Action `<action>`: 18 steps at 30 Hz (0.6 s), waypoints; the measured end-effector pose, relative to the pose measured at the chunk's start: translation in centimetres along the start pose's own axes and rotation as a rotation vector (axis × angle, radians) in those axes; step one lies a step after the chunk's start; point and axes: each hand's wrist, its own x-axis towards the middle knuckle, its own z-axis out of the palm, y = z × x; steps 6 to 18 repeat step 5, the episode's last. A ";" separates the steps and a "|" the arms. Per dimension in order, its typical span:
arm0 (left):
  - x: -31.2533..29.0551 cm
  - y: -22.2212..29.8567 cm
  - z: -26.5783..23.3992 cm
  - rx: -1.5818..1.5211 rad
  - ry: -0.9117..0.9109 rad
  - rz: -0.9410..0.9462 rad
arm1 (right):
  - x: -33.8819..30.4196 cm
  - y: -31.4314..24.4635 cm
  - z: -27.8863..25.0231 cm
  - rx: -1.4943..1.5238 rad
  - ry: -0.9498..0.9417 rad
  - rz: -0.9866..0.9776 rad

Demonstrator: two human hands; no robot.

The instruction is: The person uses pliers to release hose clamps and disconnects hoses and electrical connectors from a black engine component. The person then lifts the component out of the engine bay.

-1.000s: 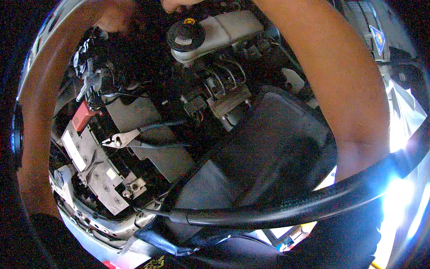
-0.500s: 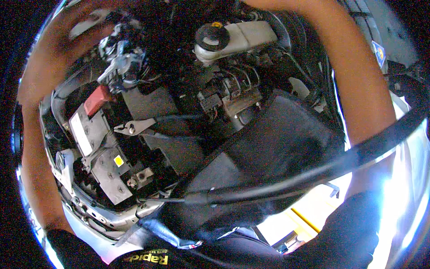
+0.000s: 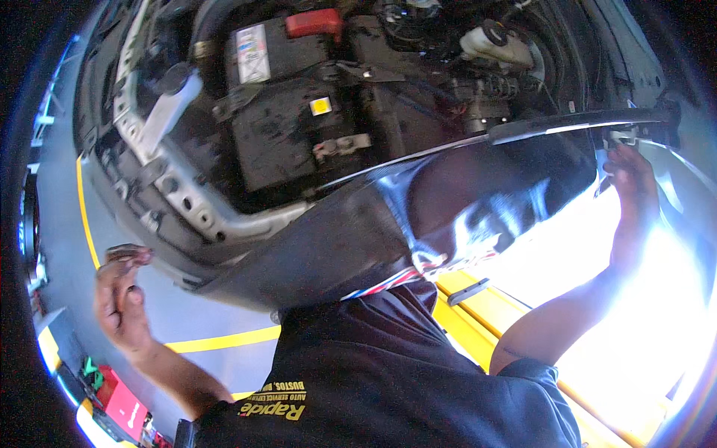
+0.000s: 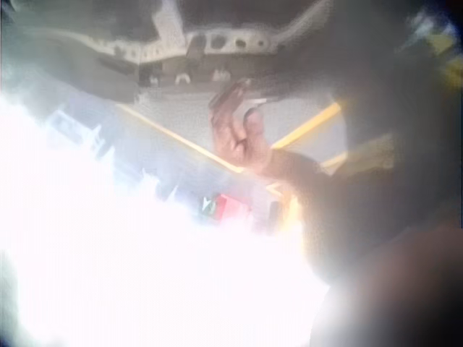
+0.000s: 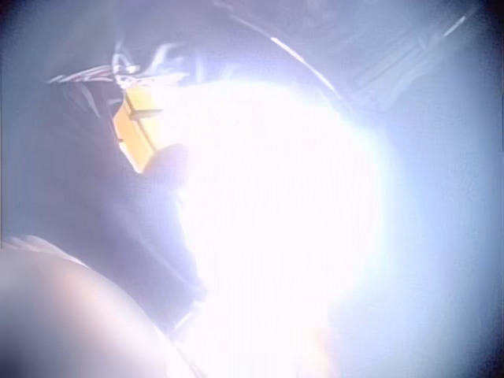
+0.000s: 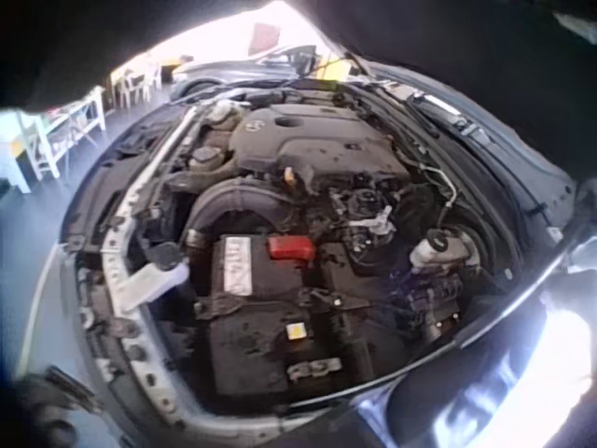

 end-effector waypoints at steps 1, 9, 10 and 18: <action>-1.2 -0.4 0.8 -0.093 0.054 0.034 | -0.7 -0.5 -0.2 -0.023 0.063 -0.086; -3.3 -0.1 3.2 -0.391 0.355 -0.045 | -0.4 -3.4 2.4 0.237 0.054 0.006; -3.3 -0.1 3.2 -0.391 0.355 -0.045 | -0.4 -3.4 2.4 0.237 0.054 0.006; -3.3 -0.1 3.2 -0.391 0.355 -0.045 | -0.4 -3.4 2.4 0.237 0.054 0.006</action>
